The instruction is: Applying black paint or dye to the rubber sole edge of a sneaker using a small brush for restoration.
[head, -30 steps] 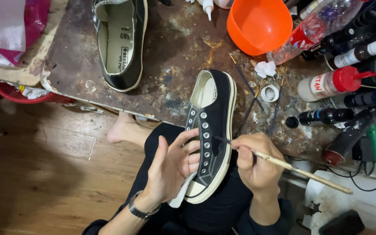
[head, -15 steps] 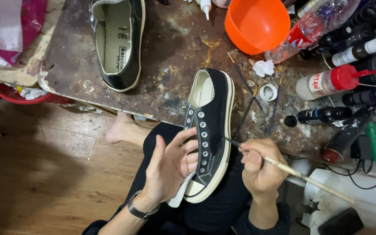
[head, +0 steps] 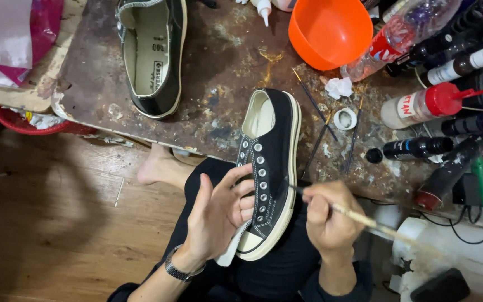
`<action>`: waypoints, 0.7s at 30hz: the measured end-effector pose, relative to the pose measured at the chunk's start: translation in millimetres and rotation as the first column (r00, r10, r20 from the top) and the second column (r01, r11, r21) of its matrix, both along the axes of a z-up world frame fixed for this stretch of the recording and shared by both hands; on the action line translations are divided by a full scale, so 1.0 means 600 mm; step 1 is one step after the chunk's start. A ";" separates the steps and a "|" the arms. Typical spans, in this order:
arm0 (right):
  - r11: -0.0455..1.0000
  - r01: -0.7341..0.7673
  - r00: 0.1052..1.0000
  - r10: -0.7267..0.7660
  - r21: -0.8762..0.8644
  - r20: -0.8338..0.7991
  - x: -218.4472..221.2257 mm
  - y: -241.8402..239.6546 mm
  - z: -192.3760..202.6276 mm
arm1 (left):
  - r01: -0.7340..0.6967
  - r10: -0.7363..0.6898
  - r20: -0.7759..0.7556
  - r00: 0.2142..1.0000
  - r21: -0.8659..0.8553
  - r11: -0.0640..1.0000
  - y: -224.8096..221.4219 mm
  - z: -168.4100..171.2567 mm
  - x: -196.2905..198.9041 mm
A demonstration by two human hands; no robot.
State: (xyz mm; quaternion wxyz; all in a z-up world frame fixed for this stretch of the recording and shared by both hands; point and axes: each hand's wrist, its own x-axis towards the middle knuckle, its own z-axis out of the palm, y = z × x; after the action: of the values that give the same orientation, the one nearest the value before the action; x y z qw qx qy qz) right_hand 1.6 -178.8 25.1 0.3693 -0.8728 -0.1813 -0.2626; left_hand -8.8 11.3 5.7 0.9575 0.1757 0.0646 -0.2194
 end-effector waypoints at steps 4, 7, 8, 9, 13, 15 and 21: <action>0.999 -0.049 0.998 0.048 -0.014 -0.031 -0.017 -0.001 0.002 | 0.003 -0.003 -0.016 1.000 0.004 1.000 0.001 0.000 0.001; 1.000 0.011 0.999 -0.010 0.021 -0.043 0.002 -0.004 -0.007 | 0.016 -0.016 0.007 1.000 0.001 1.000 -0.001 0.000 -0.001; 0.998 0.028 0.999 -0.027 0.052 -0.026 0.016 -0.004 -0.010 | 0.009 -0.009 0.031 0.999 0.002 1.000 -0.001 0.001 0.001; 0.998 0.033 0.999 -0.032 0.053 -0.021 0.018 -0.003 -0.008 | 0.013 -0.014 0.036 0.999 0.003 1.000 -0.002 0.002 0.001; 0.999 -0.016 0.999 0.018 0.048 -0.028 0.012 -0.007 -0.008 | 0.000 0.000 0.002 1.000 0.014 1.000 0.000 -0.003 0.000; 0.997 -0.072 0.996 0.073 0.031 -0.047 0.003 -0.011 -0.006 | 0.000 0.000 -0.019 1.000 0.016 1.000 0.000 -0.005 -0.003; 0.997 0.006 0.999 -0.009 -0.083 -0.036 0.036 -0.004 0.006 | 0.020 -0.020 0.005 1.000 0.008 1.000 -0.002 0.003 0.001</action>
State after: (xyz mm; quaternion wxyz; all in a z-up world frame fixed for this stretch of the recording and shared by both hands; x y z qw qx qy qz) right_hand 23.1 -181.1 28.8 0.3350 -0.8927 -0.1818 -0.2405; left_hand -8.0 10.0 7.6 0.9548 0.1806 0.0615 -0.2281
